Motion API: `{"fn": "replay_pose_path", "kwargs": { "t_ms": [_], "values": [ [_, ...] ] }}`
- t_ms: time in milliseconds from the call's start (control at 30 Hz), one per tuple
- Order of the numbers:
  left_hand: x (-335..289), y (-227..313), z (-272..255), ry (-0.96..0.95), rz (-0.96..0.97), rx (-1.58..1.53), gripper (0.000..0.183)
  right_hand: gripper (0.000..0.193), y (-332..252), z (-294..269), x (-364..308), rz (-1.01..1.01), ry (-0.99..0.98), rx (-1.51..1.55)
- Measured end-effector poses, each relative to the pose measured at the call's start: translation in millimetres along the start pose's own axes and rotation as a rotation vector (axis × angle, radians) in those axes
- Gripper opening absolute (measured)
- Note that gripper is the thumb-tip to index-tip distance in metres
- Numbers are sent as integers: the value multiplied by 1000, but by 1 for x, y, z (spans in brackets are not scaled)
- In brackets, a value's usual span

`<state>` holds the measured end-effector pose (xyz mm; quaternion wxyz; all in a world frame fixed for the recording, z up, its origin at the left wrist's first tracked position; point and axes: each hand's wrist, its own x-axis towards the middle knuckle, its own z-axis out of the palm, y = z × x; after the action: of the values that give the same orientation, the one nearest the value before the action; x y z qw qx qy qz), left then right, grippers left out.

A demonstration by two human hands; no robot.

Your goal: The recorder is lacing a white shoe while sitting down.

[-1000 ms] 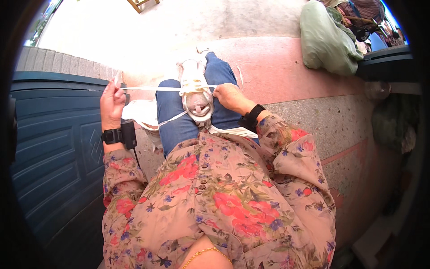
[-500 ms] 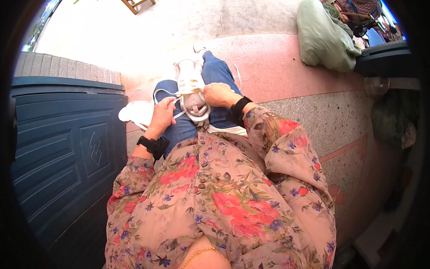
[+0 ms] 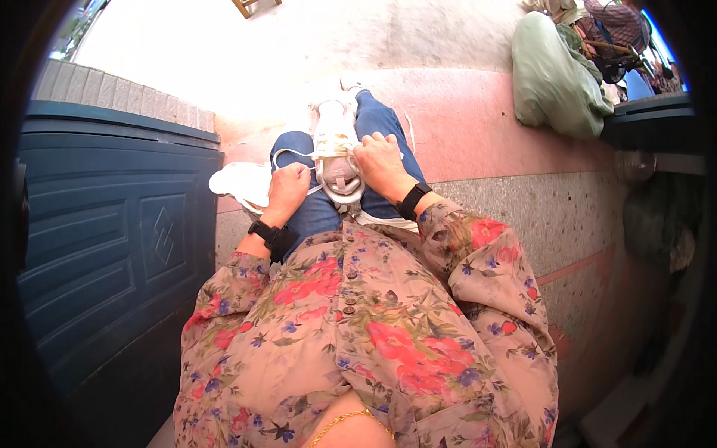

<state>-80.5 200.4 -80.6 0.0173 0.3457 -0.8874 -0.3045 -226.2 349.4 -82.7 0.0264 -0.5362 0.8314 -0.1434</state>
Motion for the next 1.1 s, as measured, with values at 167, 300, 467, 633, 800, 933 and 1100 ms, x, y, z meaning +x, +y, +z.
{"fn": "replay_pose_path", "kwargs": {
  "t_ms": [167,300,467,633,800,933,1100],
  "values": [
    [2,14,-7,-28,27,187,21,9,0,1,-2,-2,-4,4],
    [8,32,-8,-105,58,258,23,6,-1,6,-3,-27,-7,-27],
    [22,32,2,-187,131,347,23,7,-5,8,-9,-91,64,-4],
    [21,13,5,-249,31,113,25,8,-6,8,-13,-157,122,20],
    [-1,28,4,-134,224,334,11,12,-11,8,-9,-161,53,-55],
    [1,18,13,20,339,288,17,14,0,6,-1,-88,66,49],
    [7,22,7,75,323,354,16,8,4,2,6,-116,-3,64]
  ]
}}
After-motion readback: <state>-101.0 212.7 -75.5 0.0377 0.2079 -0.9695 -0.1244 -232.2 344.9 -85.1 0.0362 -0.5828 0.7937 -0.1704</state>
